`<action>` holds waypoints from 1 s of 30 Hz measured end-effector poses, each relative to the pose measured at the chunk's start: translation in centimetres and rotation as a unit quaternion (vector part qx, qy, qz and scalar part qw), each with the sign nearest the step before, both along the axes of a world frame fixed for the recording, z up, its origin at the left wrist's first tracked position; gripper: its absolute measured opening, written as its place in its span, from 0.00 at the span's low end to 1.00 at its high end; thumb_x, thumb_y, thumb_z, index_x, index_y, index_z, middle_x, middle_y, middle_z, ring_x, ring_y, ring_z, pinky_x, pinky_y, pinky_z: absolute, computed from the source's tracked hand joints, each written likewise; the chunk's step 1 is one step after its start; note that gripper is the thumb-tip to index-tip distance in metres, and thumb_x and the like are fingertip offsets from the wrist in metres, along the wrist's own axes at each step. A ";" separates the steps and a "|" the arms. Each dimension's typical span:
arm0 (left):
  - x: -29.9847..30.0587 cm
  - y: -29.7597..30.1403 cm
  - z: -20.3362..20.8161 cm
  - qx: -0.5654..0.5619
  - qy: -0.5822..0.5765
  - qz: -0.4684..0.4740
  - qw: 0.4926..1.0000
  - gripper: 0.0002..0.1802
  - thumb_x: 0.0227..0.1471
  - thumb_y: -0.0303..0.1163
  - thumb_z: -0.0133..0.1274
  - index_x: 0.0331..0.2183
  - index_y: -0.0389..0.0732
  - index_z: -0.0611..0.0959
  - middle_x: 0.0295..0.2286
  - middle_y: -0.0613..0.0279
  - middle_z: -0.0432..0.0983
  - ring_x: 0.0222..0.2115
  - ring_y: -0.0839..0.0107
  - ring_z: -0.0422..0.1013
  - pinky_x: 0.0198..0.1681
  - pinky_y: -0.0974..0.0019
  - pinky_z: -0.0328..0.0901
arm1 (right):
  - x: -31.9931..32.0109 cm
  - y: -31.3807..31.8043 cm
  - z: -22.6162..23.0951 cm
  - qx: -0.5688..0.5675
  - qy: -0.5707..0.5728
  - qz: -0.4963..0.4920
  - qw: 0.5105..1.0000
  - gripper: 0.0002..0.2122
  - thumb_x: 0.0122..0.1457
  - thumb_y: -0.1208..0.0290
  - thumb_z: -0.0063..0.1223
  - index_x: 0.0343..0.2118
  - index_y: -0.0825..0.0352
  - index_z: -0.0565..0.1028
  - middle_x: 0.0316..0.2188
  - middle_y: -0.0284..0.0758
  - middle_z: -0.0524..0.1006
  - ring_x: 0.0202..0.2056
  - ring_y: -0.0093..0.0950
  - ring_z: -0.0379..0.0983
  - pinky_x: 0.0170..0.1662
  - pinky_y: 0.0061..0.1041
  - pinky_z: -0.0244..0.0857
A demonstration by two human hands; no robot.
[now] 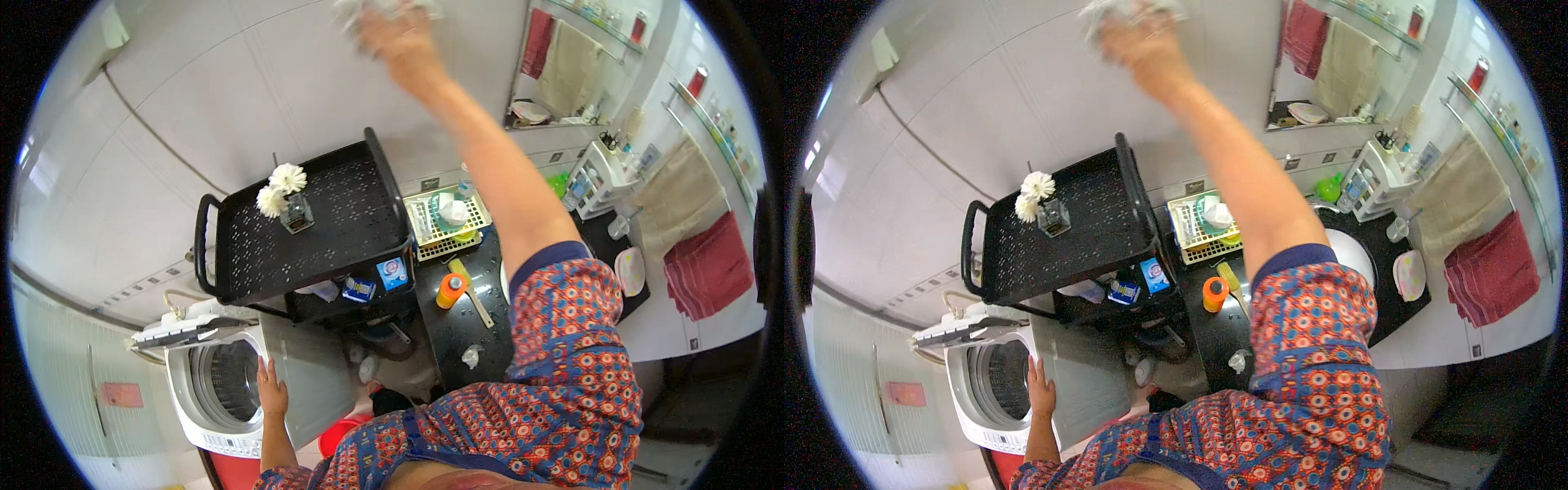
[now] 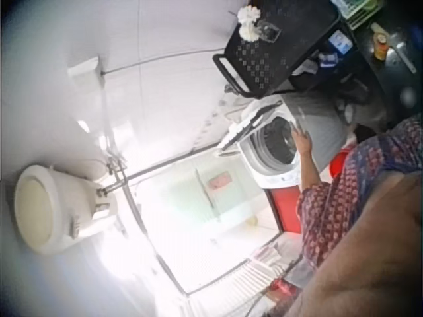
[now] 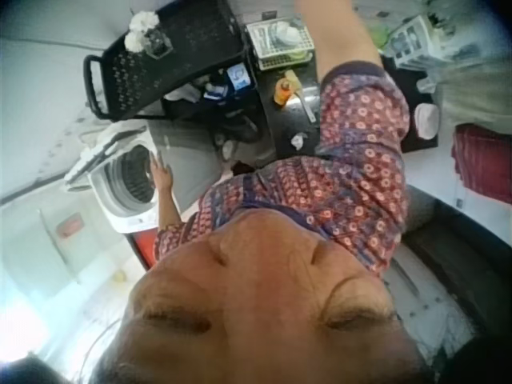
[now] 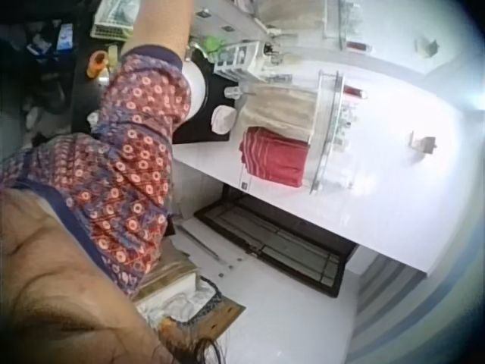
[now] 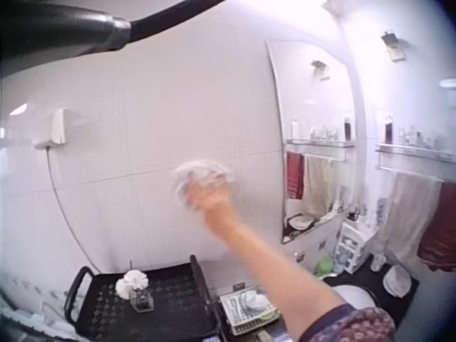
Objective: The person cleans a bathroom using a white cloth. They wipe the mirror, the wall tiles, the toilet, and the sink countertop. The person also washes the cloth in the sink and wrings it out multiple times during the process.
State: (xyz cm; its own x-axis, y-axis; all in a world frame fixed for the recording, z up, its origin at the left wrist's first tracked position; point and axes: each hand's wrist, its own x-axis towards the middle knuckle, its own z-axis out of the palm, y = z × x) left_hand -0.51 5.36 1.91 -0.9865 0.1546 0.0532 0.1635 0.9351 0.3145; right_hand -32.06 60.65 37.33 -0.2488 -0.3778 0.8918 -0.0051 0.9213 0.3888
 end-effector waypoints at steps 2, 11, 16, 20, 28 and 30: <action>0.6 -0.6 0.1 0.004 0.004 0.004 1.000 0.42 0.38 0.17 0.48 0.58 0.43 0.61 0.62 0.45 0.44 0.58 0.43 0.51 0.60 0.53 0.50 | 1.1 -1.6 -3.8 0.077 -0.116 0.152 0.978 0.21 0.51 0.76 0.50 0.49 0.49 0.72 0.58 0.19 0.64 0.64 0.29 0.48 0.64 0.45 0.43; 0.9 -0.8 -0.3 -0.036 -0.012 0.022 0.999 0.43 0.39 0.19 0.52 0.59 0.46 0.60 0.62 0.51 0.43 0.61 0.51 0.47 0.63 0.51 0.45 | 6.3 10.8 -9.3 0.056 -0.228 0.094 0.967 0.10 0.49 0.78 0.52 0.34 0.57 0.77 0.53 0.18 0.69 0.56 0.33 0.60 0.59 0.39 0.56; 0.6 -1.1 -0.2 -0.056 -0.001 0.019 0.998 0.44 0.40 0.19 0.52 0.60 0.48 0.59 0.62 0.52 0.44 0.62 0.54 0.46 0.63 0.50 0.43 | 8.1 8.8 -7.8 -0.285 -0.147 0.157 0.934 0.09 0.47 0.78 0.52 0.33 0.62 0.78 0.41 0.29 0.78 0.43 0.34 0.72 0.48 0.27 0.66; 0.8 -1.3 -0.3 -0.056 0.000 0.018 0.998 0.43 0.42 0.21 0.52 0.60 0.48 0.58 0.62 0.54 0.44 0.62 0.55 0.45 0.64 0.51 0.42 | 15.3 8.2 -7.8 -0.741 -0.219 0.508 0.380 0.11 0.58 0.73 0.45 0.42 0.65 0.74 0.44 0.41 0.75 0.43 0.32 0.73 0.48 0.35 0.67; 1.1 -1.2 -1.0 -0.099 0.061 -0.010 0.993 0.40 0.45 0.23 0.50 0.60 0.45 0.58 0.62 0.52 0.44 0.63 0.53 0.42 0.64 0.49 0.40 | 34.3 4.9 -15.3 -0.833 -0.232 0.490 0.107 0.25 0.61 0.48 0.38 0.48 0.66 0.71 0.50 0.43 0.72 0.52 0.40 0.68 0.58 0.41 0.58; 1.7 -1.1 -1.0 -0.102 0.124 -0.031 0.986 0.37 0.46 0.22 0.49 0.60 0.43 0.59 0.62 0.53 0.45 0.63 0.51 0.42 0.65 0.51 0.39 | 37.2 3.6 -16.9 -0.823 -0.295 0.482 0.062 0.29 0.59 0.42 0.39 0.49 0.66 0.70 0.48 0.41 0.73 0.50 0.38 0.70 0.56 0.40 0.61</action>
State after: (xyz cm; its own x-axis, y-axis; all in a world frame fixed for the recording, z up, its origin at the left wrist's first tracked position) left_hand 1.20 4.24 0.91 -0.9351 0.2477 0.2533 0.2715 0.9603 0.0635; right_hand 5.15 64.25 20.39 -0.9907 0.0118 -0.1352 0.0662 -0.8277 -0.5573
